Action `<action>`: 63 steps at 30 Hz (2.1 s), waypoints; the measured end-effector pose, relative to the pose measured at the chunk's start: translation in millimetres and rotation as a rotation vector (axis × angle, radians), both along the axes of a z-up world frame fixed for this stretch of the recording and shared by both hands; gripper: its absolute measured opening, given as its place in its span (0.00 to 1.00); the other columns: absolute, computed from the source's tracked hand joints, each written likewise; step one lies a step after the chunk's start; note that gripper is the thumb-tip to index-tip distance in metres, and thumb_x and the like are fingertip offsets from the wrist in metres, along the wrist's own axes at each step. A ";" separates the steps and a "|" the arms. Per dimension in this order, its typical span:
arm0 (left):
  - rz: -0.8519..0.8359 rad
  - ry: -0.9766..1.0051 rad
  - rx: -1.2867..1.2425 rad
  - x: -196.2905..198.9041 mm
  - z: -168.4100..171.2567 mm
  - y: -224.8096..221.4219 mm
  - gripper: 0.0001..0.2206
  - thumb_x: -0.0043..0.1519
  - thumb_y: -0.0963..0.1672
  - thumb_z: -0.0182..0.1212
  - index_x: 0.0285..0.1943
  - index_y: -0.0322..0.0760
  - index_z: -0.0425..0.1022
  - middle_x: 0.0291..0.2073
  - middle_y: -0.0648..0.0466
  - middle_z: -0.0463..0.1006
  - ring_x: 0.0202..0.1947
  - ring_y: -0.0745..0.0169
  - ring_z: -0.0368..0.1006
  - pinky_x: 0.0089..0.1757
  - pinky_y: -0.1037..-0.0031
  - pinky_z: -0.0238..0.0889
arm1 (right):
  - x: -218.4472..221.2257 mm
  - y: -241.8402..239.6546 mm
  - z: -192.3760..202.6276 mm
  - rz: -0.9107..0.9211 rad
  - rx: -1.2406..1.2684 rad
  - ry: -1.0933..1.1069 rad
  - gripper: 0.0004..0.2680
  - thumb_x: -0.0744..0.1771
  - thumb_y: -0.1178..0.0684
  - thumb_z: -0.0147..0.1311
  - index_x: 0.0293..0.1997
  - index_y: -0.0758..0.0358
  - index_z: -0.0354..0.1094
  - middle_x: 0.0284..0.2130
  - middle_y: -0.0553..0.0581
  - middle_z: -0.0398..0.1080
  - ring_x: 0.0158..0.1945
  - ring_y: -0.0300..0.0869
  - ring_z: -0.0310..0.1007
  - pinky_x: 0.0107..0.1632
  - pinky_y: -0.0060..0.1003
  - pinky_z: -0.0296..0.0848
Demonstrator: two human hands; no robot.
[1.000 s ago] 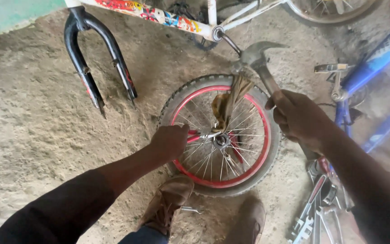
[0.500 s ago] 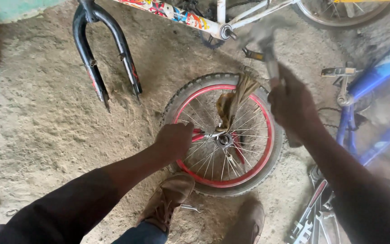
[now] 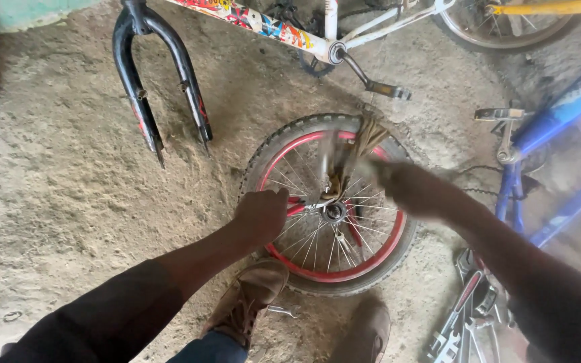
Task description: Repairing or disassembling a bicycle wheel hub using pliers and a hammer while sitting on the floor.
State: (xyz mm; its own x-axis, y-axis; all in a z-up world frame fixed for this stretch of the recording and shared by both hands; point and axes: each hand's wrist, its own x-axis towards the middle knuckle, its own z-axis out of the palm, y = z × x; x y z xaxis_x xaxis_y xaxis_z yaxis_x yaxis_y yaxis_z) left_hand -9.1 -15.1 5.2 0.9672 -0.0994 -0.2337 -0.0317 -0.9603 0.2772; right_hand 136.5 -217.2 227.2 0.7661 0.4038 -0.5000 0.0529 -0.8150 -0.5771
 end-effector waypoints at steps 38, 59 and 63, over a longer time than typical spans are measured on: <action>0.483 0.356 -0.369 -19.9 -3.1 -13.5 0.15 0.63 0.48 0.52 0.57 0.46 0.72 0.41 0.44 0.82 0.46 0.37 0.81 0.47 0.51 0.74 | 1.8 -47.5 -19.3 -0.206 0.299 0.125 0.17 0.73 0.51 0.37 0.69 0.67 0.57 0.18 0.50 0.58 0.14 0.31 0.53 0.14 0.25 0.55; 0.398 -0.268 -0.257 57.0 -1.7 0.3 0.17 0.62 0.47 0.63 0.57 0.34 0.72 0.60 0.40 0.65 0.59 0.29 0.65 0.53 0.44 0.64 | -134.3 -215.5 -292.4 -0.834 -0.205 0.041 0.19 0.65 0.39 0.61 0.43 0.70 0.76 0.27 0.67 0.78 0.38 0.58 0.81 0.42 0.51 0.75; 0.090 -0.442 -0.231 67.8 7.6 -0.7 0.16 0.54 0.38 0.64 0.51 0.30 0.69 0.55 0.34 0.66 0.53 0.32 0.64 0.50 0.49 0.61 | -169.4 -181.2 -260.7 -0.955 -0.125 0.115 0.17 0.68 0.40 0.58 0.36 0.70 0.73 0.22 0.59 0.74 0.23 0.44 0.73 0.28 0.35 0.72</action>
State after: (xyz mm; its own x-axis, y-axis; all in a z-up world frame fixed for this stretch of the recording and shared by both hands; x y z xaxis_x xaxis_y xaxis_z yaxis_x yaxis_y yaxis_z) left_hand 58.7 -15.9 12.8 0.9758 -0.0122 0.2183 -0.1142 -0.8796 0.4617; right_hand -32.9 -398.4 -33.6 0.6876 -0.4243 -0.5892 -0.7143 -0.5412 -0.4438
